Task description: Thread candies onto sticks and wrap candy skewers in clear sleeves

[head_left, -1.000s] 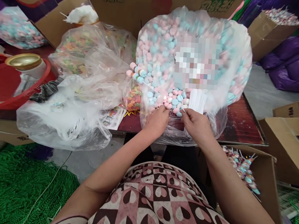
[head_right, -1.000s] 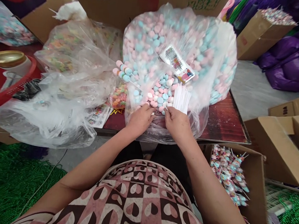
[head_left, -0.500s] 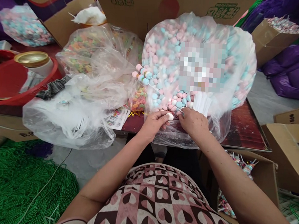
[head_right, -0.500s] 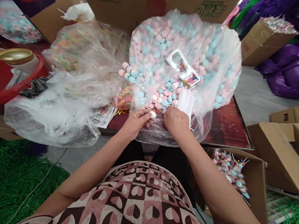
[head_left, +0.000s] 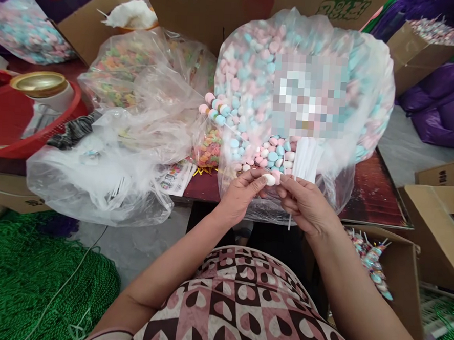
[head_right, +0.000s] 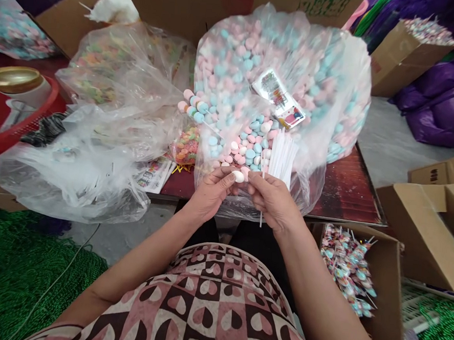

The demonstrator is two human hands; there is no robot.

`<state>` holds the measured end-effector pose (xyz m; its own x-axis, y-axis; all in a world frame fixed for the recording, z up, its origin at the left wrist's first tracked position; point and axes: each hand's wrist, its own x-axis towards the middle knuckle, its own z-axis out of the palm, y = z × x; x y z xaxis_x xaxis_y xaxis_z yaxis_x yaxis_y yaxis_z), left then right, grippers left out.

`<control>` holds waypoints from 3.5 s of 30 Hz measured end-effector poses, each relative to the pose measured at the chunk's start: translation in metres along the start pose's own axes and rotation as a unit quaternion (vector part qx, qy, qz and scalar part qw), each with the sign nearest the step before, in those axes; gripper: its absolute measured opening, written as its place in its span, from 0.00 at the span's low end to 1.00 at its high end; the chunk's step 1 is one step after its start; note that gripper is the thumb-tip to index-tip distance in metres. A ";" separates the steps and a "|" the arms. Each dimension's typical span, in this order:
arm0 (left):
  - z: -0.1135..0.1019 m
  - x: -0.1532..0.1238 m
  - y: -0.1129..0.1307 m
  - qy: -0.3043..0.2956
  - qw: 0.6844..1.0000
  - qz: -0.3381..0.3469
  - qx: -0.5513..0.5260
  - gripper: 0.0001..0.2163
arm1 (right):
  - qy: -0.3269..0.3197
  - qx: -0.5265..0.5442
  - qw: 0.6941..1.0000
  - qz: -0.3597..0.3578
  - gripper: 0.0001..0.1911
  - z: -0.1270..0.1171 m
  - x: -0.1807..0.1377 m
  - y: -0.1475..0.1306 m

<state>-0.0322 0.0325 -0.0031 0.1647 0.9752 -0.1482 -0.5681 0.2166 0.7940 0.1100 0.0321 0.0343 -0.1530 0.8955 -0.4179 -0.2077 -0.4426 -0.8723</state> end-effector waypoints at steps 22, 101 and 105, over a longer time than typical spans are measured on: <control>-0.007 -0.001 -0.014 0.017 0.995 0.002 0.097 0.15 | 0.082 -0.020 0.993 -0.077 0.15 0.001 -0.002 0.040; -0.003 -0.026 -0.016 -0.110 0.800 0.224 0.545 0.15 | 0.050 -0.034 0.998 -0.018 0.19 -0.009 -0.037 0.058; -0.006 0.003 0.001 -0.043 0.736 0.241 0.631 0.15 | 0.075 -0.024 0.997 -0.029 0.15 -0.014 -0.037 0.055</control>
<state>-0.0374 0.0361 -0.0061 0.2700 0.9062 0.3255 0.6148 -0.4224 0.6660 0.1183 -0.0245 -0.0015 0.0040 0.9180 -0.3965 -0.1652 -0.3904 -0.9057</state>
